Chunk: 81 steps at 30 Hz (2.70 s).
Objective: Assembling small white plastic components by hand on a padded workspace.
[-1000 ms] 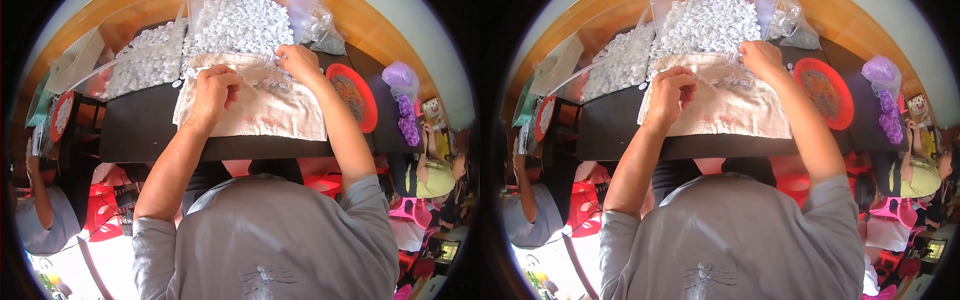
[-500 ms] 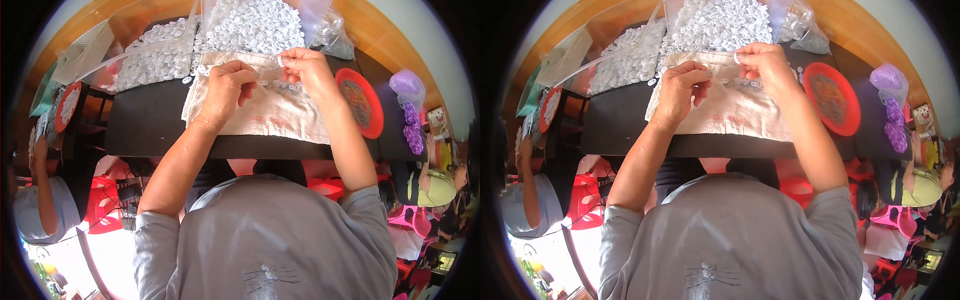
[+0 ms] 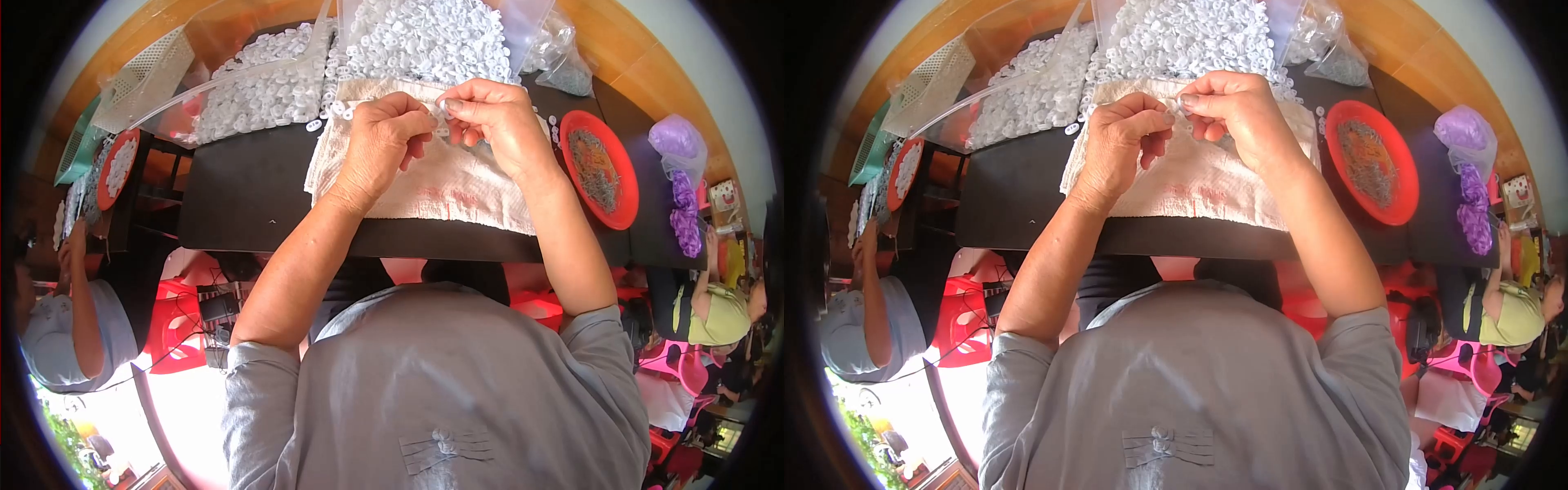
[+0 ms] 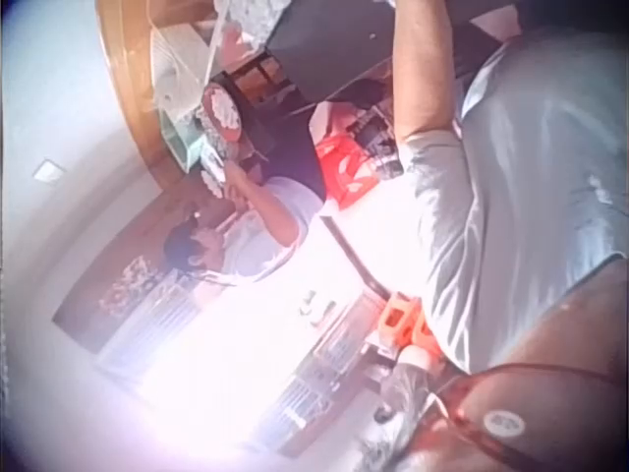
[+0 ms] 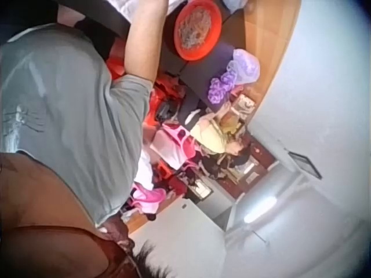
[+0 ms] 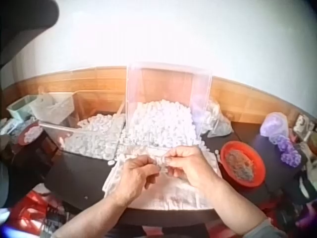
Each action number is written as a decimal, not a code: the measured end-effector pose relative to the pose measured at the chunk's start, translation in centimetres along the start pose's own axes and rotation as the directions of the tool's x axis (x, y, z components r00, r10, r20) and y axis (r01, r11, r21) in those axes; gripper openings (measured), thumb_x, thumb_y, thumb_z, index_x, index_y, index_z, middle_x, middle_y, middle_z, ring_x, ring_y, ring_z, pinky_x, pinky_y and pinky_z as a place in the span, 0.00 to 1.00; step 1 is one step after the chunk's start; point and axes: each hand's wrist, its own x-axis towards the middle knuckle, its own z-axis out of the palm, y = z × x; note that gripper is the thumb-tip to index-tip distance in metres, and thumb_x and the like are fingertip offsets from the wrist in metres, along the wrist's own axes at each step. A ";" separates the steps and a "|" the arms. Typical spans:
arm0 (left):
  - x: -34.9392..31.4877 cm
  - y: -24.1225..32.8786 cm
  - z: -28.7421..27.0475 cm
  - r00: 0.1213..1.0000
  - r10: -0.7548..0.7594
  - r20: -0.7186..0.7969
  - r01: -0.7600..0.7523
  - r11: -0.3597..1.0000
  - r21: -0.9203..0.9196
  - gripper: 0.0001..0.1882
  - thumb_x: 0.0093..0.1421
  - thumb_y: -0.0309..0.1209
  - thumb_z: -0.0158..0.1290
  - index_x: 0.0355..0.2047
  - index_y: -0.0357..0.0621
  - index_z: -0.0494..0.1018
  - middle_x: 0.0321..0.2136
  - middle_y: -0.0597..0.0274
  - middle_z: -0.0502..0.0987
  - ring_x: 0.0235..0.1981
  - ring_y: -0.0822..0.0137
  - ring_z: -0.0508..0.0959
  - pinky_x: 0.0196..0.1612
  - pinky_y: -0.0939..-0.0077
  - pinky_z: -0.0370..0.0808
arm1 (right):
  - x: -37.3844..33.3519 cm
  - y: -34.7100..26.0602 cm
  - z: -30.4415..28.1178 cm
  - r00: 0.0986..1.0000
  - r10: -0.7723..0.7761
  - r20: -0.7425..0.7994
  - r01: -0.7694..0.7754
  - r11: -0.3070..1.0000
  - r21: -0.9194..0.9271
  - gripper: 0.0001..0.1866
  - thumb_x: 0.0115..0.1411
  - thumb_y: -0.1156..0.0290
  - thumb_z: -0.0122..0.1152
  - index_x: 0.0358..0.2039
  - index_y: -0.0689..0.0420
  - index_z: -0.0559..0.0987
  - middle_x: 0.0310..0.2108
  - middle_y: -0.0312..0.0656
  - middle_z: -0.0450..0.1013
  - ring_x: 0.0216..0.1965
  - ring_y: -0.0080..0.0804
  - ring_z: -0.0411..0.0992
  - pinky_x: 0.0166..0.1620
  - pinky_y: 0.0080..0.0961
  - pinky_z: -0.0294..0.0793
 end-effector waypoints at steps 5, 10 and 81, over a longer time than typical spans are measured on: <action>0.0 -0.1 0.0 1.000 0.023 0.001 -0.023 0.997 0.079 0.05 0.53 0.26 0.54 0.25 0.36 0.74 0.18 0.64 0.74 0.16 0.77 0.70 0.17 0.84 0.63 | 0.0 0.3 -0.1 0.997 -0.040 0.069 0.045 0.997 -0.066 0.09 0.58 0.74 0.57 0.36 0.64 0.81 0.25 0.36 0.74 0.23 0.20 0.71 0.26 0.15 0.66; -0.1 0.0 0.0 1.000 0.029 -0.007 -0.029 0.997 0.076 0.05 0.53 0.26 0.55 0.25 0.36 0.74 0.18 0.64 0.73 0.16 0.77 0.70 0.17 0.83 0.63 | -0.3 0.1 0.2 0.997 -0.049 0.053 0.052 0.997 -0.058 0.09 0.59 0.74 0.56 0.37 0.64 0.81 0.24 0.36 0.74 0.23 0.20 0.70 0.26 0.14 0.66; -0.9 -0.5 1.6 0.991 0.124 -0.043 -0.127 0.988 -0.083 0.06 0.58 0.23 0.58 0.32 0.34 0.72 0.23 0.62 0.75 0.18 0.76 0.71 0.17 0.84 0.65 | -1.2 1.2 1.4 0.991 -0.055 -0.125 0.062 0.997 0.054 0.11 0.60 0.64 0.58 0.30 0.59 0.78 0.21 0.32 0.70 0.21 0.18 0.67 0.24 0.15 0.64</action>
